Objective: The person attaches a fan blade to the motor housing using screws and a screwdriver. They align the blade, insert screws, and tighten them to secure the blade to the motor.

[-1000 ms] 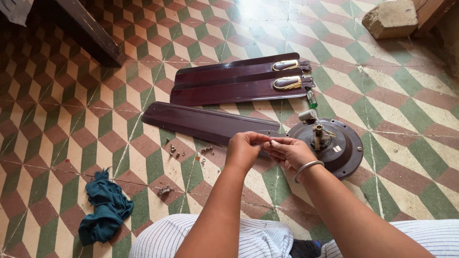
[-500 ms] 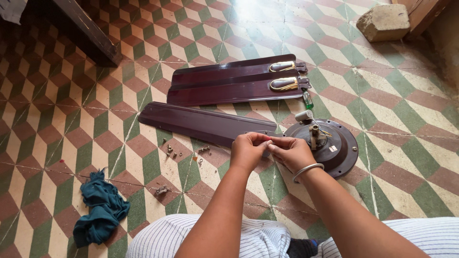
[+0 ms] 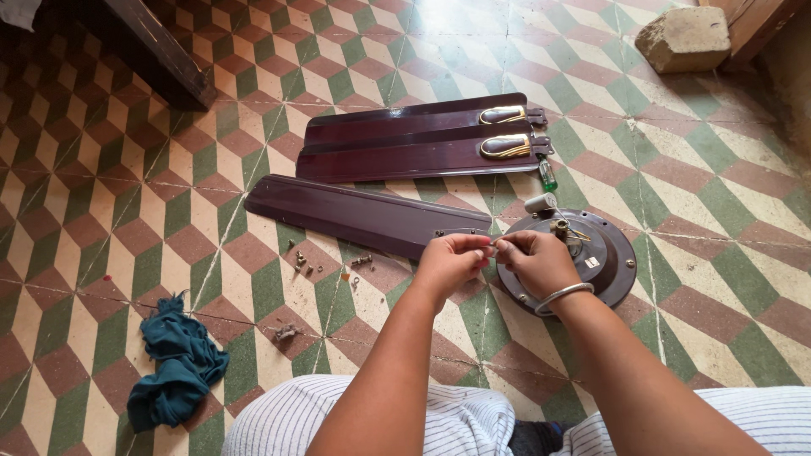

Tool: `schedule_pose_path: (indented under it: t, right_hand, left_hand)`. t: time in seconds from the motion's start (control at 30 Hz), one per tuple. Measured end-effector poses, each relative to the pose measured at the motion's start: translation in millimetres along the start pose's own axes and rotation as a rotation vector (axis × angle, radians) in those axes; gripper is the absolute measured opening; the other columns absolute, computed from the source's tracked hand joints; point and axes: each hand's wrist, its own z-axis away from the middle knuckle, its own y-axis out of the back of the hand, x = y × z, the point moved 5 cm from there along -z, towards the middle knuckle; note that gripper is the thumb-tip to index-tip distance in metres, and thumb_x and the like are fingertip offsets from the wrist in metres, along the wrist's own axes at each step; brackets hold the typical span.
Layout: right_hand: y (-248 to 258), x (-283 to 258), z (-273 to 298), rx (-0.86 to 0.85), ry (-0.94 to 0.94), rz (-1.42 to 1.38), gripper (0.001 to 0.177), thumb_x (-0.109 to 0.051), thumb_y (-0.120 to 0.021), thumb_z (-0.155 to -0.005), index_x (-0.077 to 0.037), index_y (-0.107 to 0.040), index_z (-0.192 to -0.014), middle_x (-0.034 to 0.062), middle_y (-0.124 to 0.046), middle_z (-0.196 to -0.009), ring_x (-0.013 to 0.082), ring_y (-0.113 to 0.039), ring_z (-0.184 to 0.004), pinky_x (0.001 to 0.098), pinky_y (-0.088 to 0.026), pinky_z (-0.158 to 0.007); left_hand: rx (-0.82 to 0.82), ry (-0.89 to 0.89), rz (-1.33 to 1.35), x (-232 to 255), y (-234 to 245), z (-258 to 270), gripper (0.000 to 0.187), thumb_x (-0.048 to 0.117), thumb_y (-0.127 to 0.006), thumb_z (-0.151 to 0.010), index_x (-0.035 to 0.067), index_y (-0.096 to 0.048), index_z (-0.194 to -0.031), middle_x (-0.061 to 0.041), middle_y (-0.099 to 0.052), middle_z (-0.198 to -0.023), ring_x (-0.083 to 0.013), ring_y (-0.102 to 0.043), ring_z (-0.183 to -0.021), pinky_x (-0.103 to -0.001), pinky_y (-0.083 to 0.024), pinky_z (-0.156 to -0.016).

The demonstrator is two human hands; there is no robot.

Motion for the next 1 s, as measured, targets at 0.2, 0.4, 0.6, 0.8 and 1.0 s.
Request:
schedule_pose_path:
  t: [0.2, 0.4, 0.6, 0.8, 1.0]
  right_hand:
    - [-20.7, 8.0, 7.0, -0.161, 0.012, 0.326, 0.024, -0.023, -0.072, -0.089, -0.009, -0.081, -0.107, 0.0109, -0.082, -0.097, 0.0201, -0.079, -0.085, 0.0332, -0.06, -0.082]
    - [-71.6, 8.1, 37.7, -0.245, 0.164, 0.669, 0.018, -0.018, -0.069, -0.087, -0.014, -0.081, -0.101, 0.0133, -0.076, -0.101, 0.0321, -0.072, -0.094, 0.0425, -0.057, -0.088]
    - [-81.8, 15.0, 45.8, -0.338, 0.212, 0.787, 0.023, -0.009, -0.063, -0.084, -0.014, -0.077, -0.102, 0.0106, -0.074, -0.105, 0.0313, -0.068, -0.102, 0.0434, -0.054, -0.092]
    - [-78.2, 14.5, 43.5, -0.254, 0.358, 0.73, 0.032, -0.007, -0.062, -0.082, -0.013, -0.074, -0.111, 0.0122, -0.074, -0.109, 0.0322, -0.068, -0.103, 0.0451, -0.054, -0.091]
    - [-70.0, 14.3, 43.9, -0.312, 0.189, 0.792, 0.025, -0.022, -0.065, -0.092, -0.017, -0.072, -0.115, 0.016, -0.074, -0.098, 0.0353, -0.07, -0.094, 0.0468, -0.055, -0.086]
  left_hand:
    - [0.334, 0.08, -0.051, -8.9, 38.4, -1.1, 0.024, 0.006, -0.067, -0.093, 0.005, -0.074, -0.116, -0.006, -0.074, -0.096, -0.0098, -0.067, -0.078, -0.022, -0.054, -0.063]
    - [0.564, 0.194, -0.099, -27.4, 76.6, -7.1, 0.038, 0.015, -0.069, -0.093, 0.004, -0.061, -0.128, -0.013, -0.071, -0.105, -0.0171, -0.067, -0.077, -0.03, -0.055, -0.066]
    - [0.698, 0.246, -0.03, -43.7, 92.3, -19.7, 0.076, 0.015, -0.077, -0.091, -0.003, -0.03, -0.148, -0.028, -0.047, -0.146, -0.0356, -0.056, -0.127, -0.039, -0.048, -0.102]
    - [0.8, 0.286, 0.179, -44.6, 97.5, -18.6, 0.081, 0.013, -0.079, -0.089, -0.003, -0.026, -0.149, -0.026, -0.051, -0.141, -0.0364, -0.06, -0.123, -0.046, -0.052, -0.102]
    - [0.675, 0.164, 0.361, -60.2, 101.5, -36.5, 0.039, 0.003, -0.069, -0.092, -0.003, -0.052, -0.126, -0.016, -0.064, -0.121, -0.0269, -0.07, -0.102, -0.042, -0.063, -0.09]
